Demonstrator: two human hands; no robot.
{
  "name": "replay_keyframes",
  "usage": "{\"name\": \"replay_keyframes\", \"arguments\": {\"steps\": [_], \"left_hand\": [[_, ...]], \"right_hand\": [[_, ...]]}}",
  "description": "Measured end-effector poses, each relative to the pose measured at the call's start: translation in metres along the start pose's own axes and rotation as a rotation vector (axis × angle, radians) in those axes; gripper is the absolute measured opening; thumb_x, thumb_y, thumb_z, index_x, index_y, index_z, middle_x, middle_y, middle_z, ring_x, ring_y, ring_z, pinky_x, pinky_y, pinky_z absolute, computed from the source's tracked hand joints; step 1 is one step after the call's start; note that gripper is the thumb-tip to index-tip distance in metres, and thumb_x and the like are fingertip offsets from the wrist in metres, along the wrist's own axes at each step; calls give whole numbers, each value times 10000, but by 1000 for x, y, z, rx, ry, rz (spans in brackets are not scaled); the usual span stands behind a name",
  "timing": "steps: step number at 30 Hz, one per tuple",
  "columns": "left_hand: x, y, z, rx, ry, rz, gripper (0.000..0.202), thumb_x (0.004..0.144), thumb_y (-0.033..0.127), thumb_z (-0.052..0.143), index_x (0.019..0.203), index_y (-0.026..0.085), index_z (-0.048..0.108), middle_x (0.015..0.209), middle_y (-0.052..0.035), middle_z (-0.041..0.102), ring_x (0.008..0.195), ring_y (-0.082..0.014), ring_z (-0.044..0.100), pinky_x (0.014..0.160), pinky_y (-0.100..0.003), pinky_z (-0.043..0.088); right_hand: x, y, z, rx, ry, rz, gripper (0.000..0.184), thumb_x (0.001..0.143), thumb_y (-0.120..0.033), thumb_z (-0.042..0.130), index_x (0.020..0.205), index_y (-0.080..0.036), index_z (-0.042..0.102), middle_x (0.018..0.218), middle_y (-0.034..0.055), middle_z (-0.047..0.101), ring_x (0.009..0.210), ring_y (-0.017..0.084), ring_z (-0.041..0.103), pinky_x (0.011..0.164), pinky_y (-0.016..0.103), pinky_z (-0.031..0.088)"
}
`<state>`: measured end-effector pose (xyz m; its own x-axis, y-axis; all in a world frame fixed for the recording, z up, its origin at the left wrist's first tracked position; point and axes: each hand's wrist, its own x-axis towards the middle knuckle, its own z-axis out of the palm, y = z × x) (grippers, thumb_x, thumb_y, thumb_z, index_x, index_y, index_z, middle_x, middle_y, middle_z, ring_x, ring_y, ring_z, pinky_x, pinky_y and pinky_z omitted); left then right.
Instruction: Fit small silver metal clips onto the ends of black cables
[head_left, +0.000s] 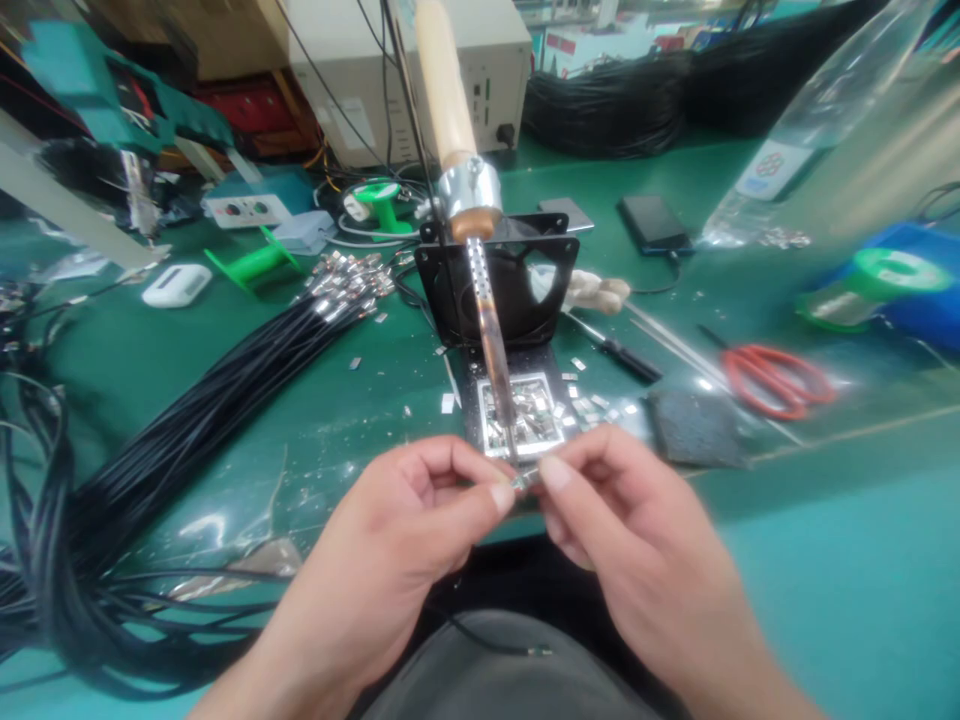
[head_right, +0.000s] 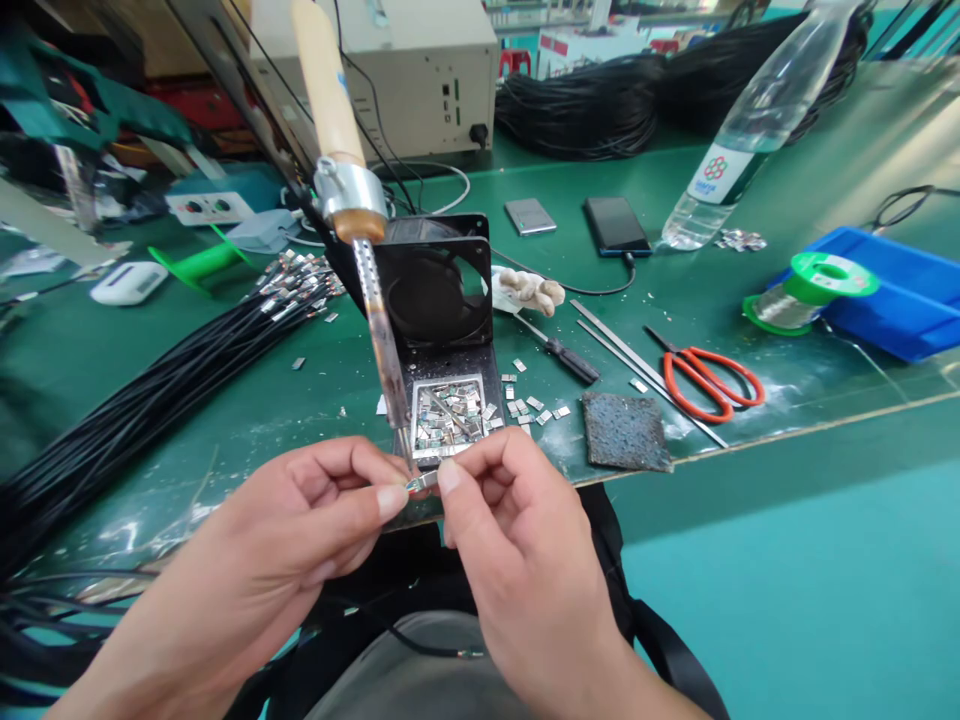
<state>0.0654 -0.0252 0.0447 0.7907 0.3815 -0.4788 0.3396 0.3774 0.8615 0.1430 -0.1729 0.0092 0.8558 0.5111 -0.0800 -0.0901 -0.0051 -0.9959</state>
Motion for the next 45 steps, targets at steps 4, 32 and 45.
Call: {"name": "replay_keyframes", "arguments": {"steps": [4, 32, 45], "left_hand": [[0, -3, -2, 1, 2, -3, 174, 774, 255, 885, 729, 144, 759, 620, 23, 650, 492, -33, 369, 452, -161, 266], [1, 3, -3, -24, -11, -14, 173, 787, 260, 874, 756, 144, 750, 599, 49, 566, 494, -36, 327, 446, -165, 233], [3, 4, -3, -22, -11, -27, 186, 765, 266, 884, 750, 140, 749, 597, 45, 561, 497, -36, 313, 447, -171, 217]], "right_hand": [[2, 5, 3, 82, -2, 40, 256, 994, -367, 720, 805, -214, 642, 610, -50, 583, 526, 78, 472, 458, 184, 361], [7, -7, 11, -9, 81, -59, 189, 906, -300, 744, 765, -219, 648, 600, -43, 584, 517, 97, 517, 456, 206, 429], [6, -5, 11, -17, 82, -72, 184, 921, -300, 735, 778, -223, 649, 649, -28, 624, 534, 104, 533, 469, 219, 443]]}}
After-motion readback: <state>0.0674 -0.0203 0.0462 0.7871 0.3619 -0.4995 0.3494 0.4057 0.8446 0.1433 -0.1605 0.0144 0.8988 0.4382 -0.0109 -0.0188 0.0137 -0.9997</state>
